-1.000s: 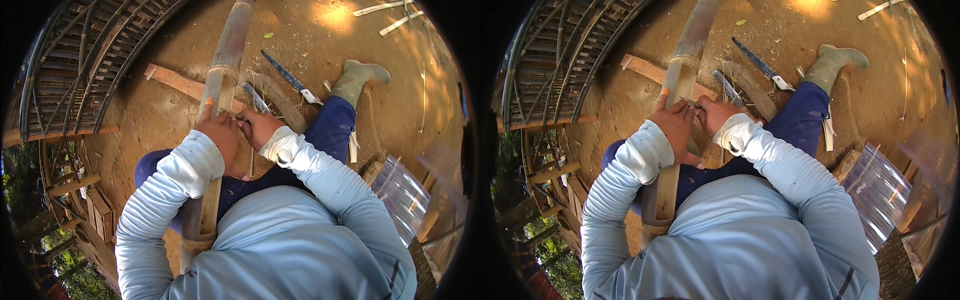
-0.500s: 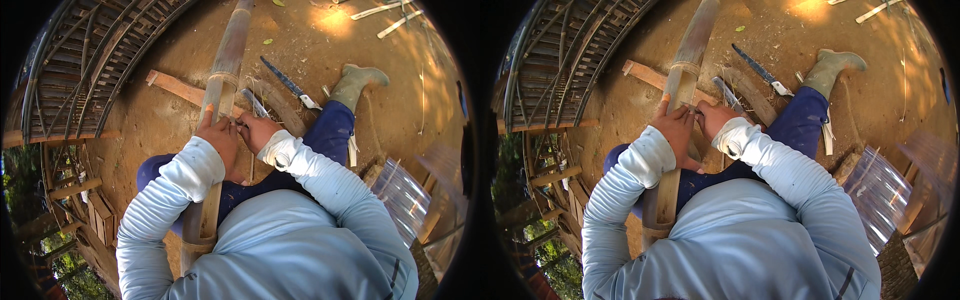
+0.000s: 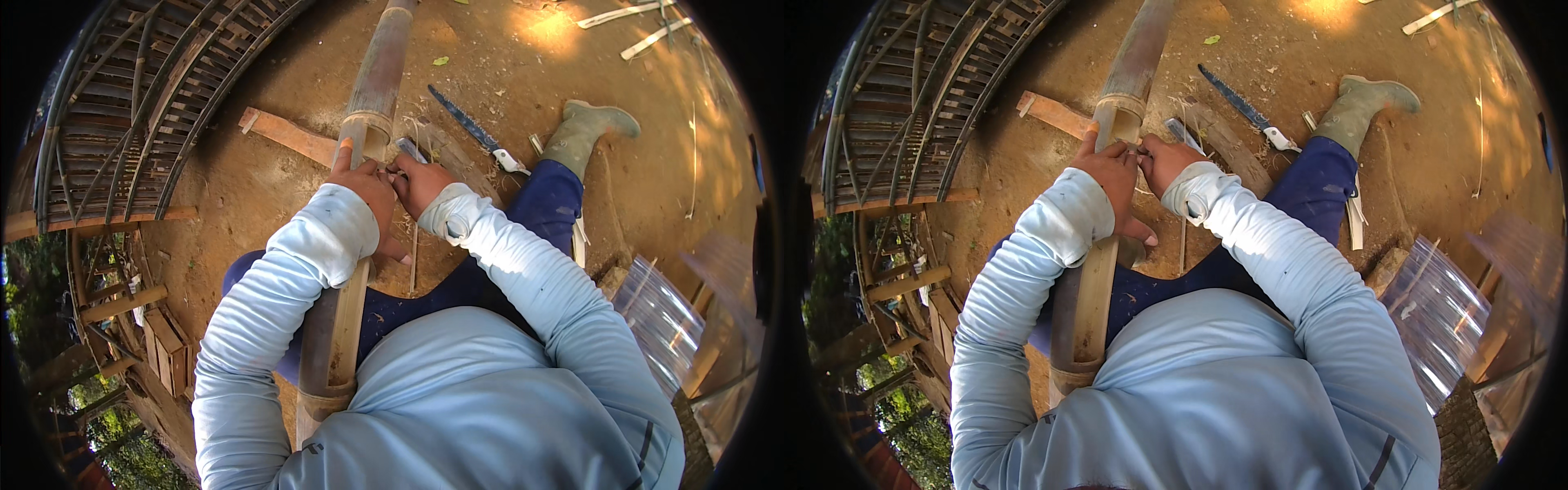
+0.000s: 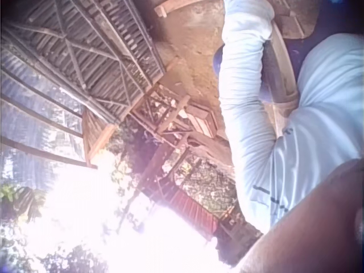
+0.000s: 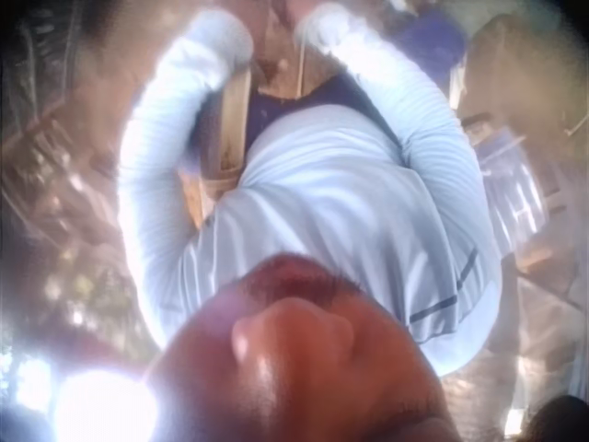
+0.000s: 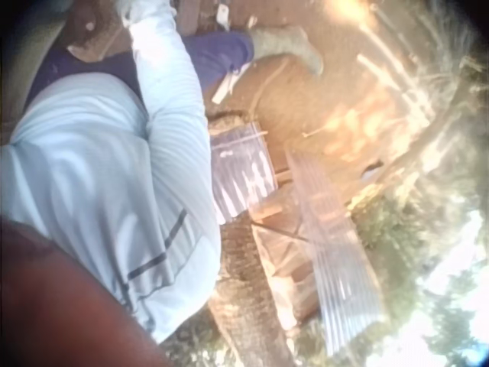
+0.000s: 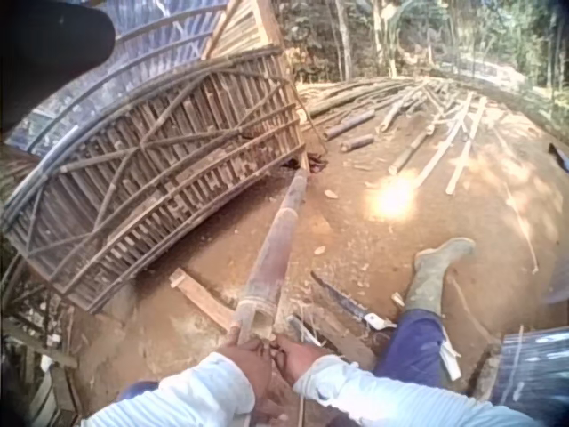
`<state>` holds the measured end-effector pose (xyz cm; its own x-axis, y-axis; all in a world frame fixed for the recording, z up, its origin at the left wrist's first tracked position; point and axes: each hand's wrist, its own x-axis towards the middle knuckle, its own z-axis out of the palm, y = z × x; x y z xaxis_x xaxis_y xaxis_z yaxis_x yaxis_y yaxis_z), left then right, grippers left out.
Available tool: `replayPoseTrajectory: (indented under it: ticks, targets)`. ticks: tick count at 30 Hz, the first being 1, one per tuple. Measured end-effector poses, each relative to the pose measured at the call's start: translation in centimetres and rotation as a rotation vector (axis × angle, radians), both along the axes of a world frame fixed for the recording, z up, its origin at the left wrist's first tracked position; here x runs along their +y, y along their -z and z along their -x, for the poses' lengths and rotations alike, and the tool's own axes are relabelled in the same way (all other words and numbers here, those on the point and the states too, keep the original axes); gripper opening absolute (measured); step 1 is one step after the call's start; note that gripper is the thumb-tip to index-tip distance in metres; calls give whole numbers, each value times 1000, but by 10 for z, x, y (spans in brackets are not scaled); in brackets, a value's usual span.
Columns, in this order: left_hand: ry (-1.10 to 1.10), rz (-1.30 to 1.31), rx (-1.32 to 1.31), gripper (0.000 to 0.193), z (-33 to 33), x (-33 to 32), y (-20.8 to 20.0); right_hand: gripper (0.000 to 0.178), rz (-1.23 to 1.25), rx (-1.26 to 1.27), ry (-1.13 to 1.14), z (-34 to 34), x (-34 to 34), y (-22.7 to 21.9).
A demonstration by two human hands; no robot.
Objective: The person sits on the ground and uses a knife to carve and hollow out a long bamboo pole. They repeatedly scrape the interior and edges of the bamboo, removing thin shavings and refining the shape of the opening.
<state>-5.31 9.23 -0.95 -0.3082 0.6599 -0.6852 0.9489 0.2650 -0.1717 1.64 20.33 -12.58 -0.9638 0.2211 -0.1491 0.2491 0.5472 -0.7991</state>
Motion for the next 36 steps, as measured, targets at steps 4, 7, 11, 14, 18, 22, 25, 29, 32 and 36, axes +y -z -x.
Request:
replayPoseTrajectory:
  ticks: [4,7,11,14,18,22,25,29,32,36]
  targets:
    - [68,-35,36,135,-11,-17,1,27,-27,-2,-8,-14,-12,2]
    - [27,-12,28,135,1,2,1,27,-18,-39,4,-3,1,-3]
    - [-3,54,18,135,7,12,-2,26,-18,-21,14,5,3,-1]
    - [53,-39,42,136,4,-3,8,27,4,-5,2,0,4,9]
    - [-40,47,-32,137,15,22,-3,26,37,-2,12,9,10,5]
    - [41,-60,28,133,6,-1,6,28,-18,-97,-18,2,4,-5]
    - [-5,11,-13,134,12,14,2,28,10,-42,14,6,7,6]
    - [-10,-8,2,135,16,16,3,28,14,-10,27,15,8,6]
    - [13,-17,17,135,15,17,5,28,-5,-35,31,6,9,14]
    - [-24,15,-1,136,17,21,3,28,-6,2,51,18,15,8]
